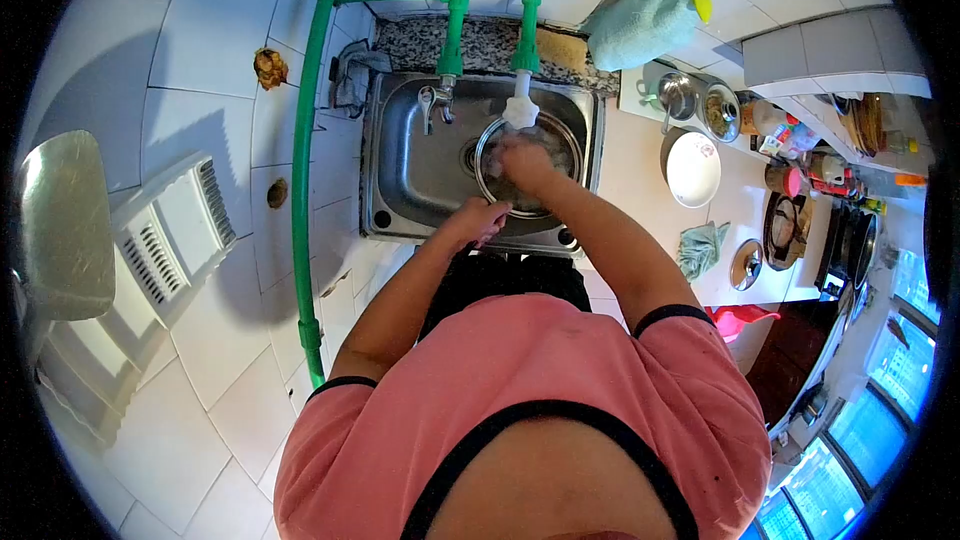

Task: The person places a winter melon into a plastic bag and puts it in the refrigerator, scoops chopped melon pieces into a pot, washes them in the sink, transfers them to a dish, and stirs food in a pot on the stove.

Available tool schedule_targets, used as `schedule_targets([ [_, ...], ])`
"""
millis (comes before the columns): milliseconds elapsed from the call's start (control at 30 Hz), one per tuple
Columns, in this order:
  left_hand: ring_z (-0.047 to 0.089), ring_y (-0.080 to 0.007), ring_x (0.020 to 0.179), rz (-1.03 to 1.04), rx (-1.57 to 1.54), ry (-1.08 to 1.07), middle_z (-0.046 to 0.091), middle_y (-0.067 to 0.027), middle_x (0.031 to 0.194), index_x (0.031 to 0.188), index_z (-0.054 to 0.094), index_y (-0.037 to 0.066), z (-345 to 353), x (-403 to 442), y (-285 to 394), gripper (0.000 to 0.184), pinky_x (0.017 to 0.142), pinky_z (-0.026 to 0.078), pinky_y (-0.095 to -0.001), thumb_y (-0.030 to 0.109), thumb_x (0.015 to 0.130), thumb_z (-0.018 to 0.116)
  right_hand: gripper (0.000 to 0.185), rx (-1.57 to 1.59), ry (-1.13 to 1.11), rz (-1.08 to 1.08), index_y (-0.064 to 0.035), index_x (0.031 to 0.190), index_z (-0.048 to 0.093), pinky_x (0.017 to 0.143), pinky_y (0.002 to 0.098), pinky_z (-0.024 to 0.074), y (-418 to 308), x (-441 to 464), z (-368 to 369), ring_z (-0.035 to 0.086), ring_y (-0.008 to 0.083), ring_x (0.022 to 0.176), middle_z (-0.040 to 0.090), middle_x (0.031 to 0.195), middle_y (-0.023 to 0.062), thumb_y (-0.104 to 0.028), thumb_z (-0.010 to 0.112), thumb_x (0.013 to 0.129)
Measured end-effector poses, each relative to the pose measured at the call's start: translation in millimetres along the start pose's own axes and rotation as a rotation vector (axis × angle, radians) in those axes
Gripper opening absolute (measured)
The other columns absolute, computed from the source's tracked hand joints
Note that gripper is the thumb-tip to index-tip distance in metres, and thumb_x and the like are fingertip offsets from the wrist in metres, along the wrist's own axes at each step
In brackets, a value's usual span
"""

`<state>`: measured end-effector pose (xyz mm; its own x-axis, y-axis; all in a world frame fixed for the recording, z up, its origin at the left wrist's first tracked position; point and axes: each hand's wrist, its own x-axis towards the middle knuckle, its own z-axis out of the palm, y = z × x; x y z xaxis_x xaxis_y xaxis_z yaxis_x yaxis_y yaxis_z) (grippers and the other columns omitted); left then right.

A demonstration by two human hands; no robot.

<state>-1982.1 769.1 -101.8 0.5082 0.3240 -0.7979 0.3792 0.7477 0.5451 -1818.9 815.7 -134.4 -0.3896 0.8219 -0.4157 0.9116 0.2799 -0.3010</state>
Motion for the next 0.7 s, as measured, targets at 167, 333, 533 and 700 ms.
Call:
schedule_targets([
  [167,0.035,-0.0112,0.033,0.065,0.002,0.002,0.040,0.0002,0.043,0.062,0.051,0.007,-4.7,11.4,-5.5,0.037,0.033,0.028,-0.0272,0.035,0.085,0.052,0.047,0.411,0.098,0.058,-0.0111,0.113,0.056,0.080,0.0448,0.0463,21.9,-15.2,-21.7,0.056,0.0340,0.096,0.057,0.103,0.0164,-0.006,0.058,0.066],
  [333,0.037,-0.0116,0.035,0.023,-0.042,0.030,0.039,-0.0001,0.043,0.061,0.049,0.007,-7.8,6.3,3.2,0.039,0.034,0.030,-0.0285,0.038,0.086,0.051,0.057,-0.030,0.308,-0.197,-0.0162,0.124,0.044,0.079,0.0472,0.0475,13.3,-48.9,-31.8,0.053,0.0402,0.101,0.044,0.121,0.0255,-0.005,0.055,0.069],
  [533,0.039,-0.0112,0.035,0.057,0.023,0.006,0.042,-0.0002,0.045,0.062,0.051,0.006,-4.7,3.1,6.8,0.038,0.033,0.031,-0.0275,0.036,0.085,0.051,0.054,0.140,0.147,0.100,-0.0089,0.120,0.047,0.082,0.0426,0.0463,37.3,3.6,28.1,0.051,0.0332,0.104,0.051,0.113,0.0198,-0.007,0.058,0.067],
  [700,0.038,-0.0122,0.033,0.021,-0.032,0.025,0.039,0.0003,0.042,0.060,0.050,0.008,-8.5,16.7,-6.8,0.039,0.033,0.031,-0.0277,0.037,0.086,0.052,0.044,0.598,0.037,0.285,-0.0030,0.114,0.051,0.083,0.0443,0.0439,16.9,-12.6,-29.8,0.054,0.0340,0.100,0.051,0.113,0.0254,-0.009,0.058,0.072],
])
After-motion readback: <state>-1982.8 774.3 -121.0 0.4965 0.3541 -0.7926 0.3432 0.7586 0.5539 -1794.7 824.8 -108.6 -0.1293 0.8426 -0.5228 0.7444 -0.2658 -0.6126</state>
